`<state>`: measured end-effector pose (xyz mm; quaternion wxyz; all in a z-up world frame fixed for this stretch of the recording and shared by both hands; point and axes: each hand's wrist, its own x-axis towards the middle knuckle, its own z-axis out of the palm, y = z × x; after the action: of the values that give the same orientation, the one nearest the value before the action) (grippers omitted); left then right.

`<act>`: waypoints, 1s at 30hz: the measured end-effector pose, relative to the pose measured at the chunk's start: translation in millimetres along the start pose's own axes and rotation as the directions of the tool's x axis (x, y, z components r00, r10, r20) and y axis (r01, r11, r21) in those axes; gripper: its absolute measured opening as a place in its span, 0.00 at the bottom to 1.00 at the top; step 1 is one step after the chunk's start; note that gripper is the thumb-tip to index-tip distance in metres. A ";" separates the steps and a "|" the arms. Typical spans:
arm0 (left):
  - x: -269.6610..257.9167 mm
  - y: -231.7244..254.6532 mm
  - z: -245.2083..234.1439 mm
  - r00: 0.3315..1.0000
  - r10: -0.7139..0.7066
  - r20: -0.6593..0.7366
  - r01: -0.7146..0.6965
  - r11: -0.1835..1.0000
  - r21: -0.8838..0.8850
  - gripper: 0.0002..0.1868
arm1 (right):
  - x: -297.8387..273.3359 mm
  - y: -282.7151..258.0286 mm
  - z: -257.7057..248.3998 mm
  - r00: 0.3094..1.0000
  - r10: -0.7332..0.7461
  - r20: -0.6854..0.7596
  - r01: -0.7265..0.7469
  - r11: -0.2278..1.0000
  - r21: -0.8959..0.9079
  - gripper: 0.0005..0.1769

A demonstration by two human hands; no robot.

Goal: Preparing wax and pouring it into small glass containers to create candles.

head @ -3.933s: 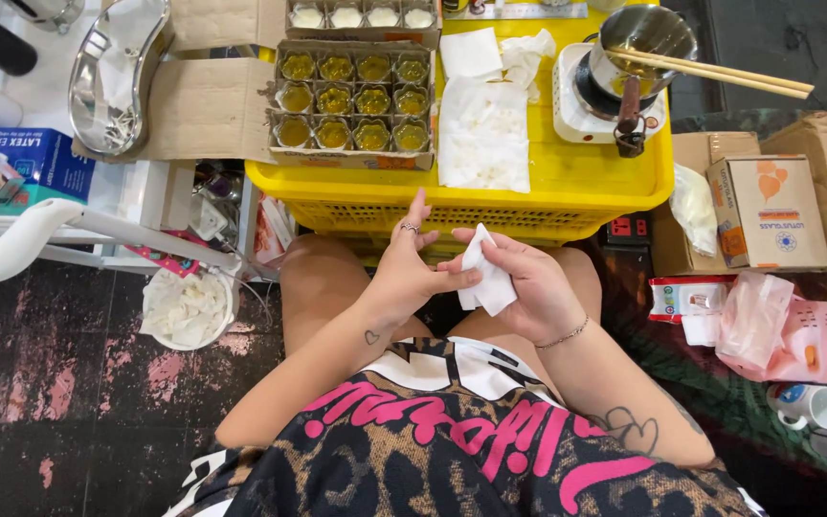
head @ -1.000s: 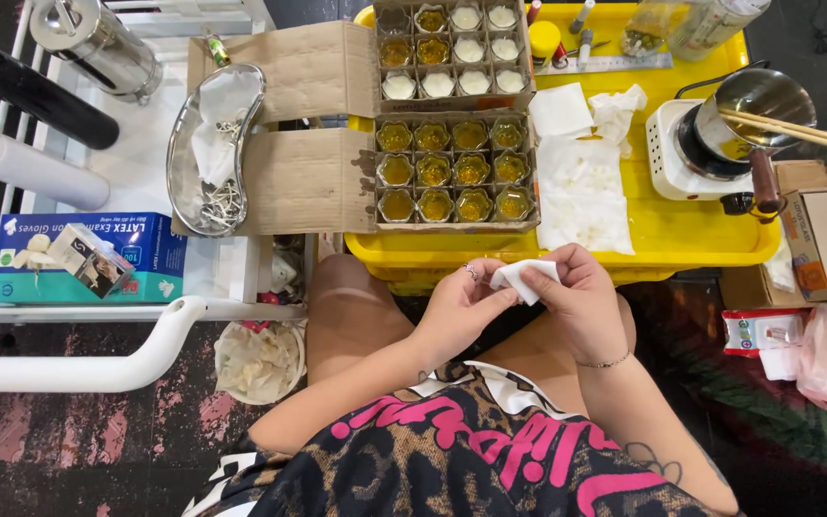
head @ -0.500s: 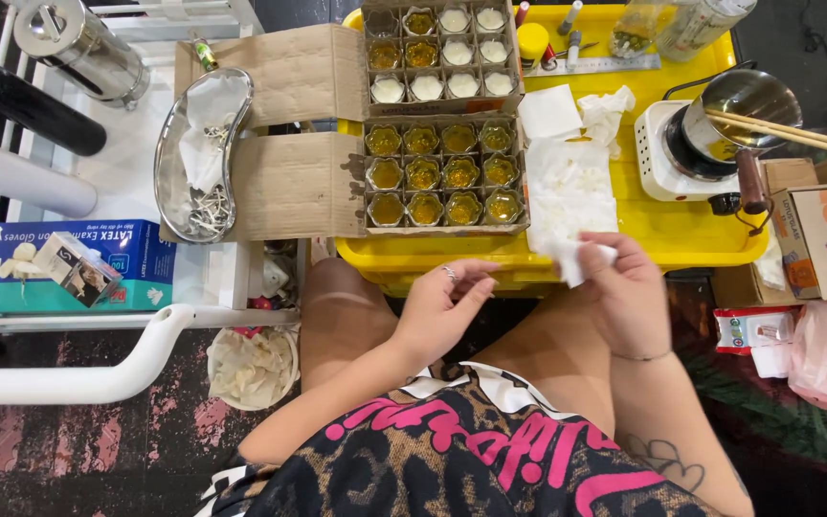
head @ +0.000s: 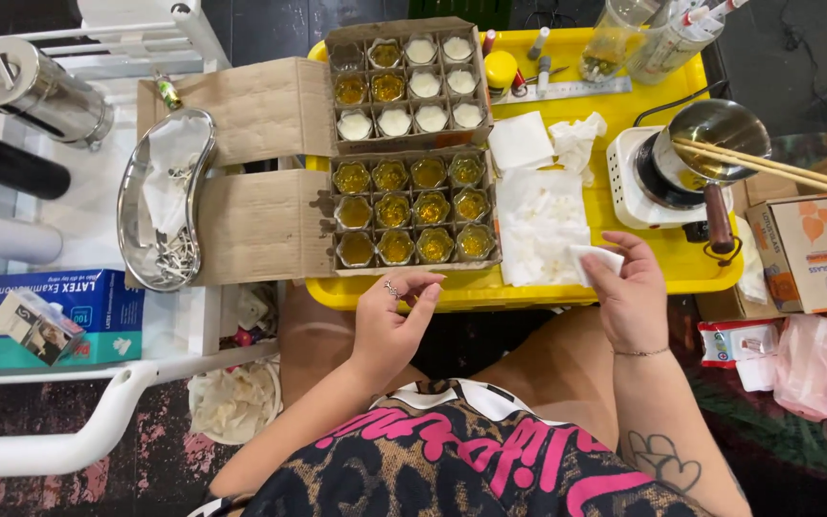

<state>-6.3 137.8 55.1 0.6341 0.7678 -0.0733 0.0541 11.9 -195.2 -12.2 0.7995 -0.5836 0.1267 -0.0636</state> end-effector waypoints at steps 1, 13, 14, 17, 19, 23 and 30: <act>2.6 1.4 0.5 1.000 0.001 0.000 -0.001 1.000 0.000 0.07 | 3.0 0.6 2.1 1.000 -0.002 0.000 0.002 1.000 0.000 0.22; -7.6 6.2 12.6 1.000 0.000 -0.025 -0.002 0.997 -0.081 0.06 | 6.9 -16.5 25.1 0.977 0.212 0.018 -0.213 0.972 0.101 0.22; -9.4 7.3 13.6 1.000 0.000 -0.013 -0.001 0.997 -0.082 0.06 | 4.8 -18.6 24.2 0.966 0.255 0.028 -0.257 0.959 0.117 0.23; -10.7 12.4 16.5 1.000 0.010 0.008 -0.009 0.996 -0.086 0.07 | 8.3 -5.3 -1.0 0.959 0.283 0.037 -0.285 0.953 0.102 0.20; -16.6 12.8 17.7 1.000 0.007 0.019 -0.005 0.996 -0.084 0.07 | 6.7 6.6 -17.8 0.960 0.278 0.035 -0.280 0.957 0.073 0.17; -21.3 9.2 23.6 0.996 -0.062 0.064 0.070 0.990 -0.121 0.08 | -5.5 -1.1 -17.1 0.966 0.257 0.038 -0.258 0.966 0.014 0.13; -8.6 13.8 57.7 0.946 -0.187 0.265 0.234 0.959 -0.160 0.17 | -42.9 -29.4 42.1 0.957 0.248 0.148 -0.224 0.962 -0.156 0.12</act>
<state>-17.8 79.0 55.9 0.6923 0.7082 -0.0738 -0.1172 -16.3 -154.9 33.2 0.7669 -0.6214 0.1325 0.0903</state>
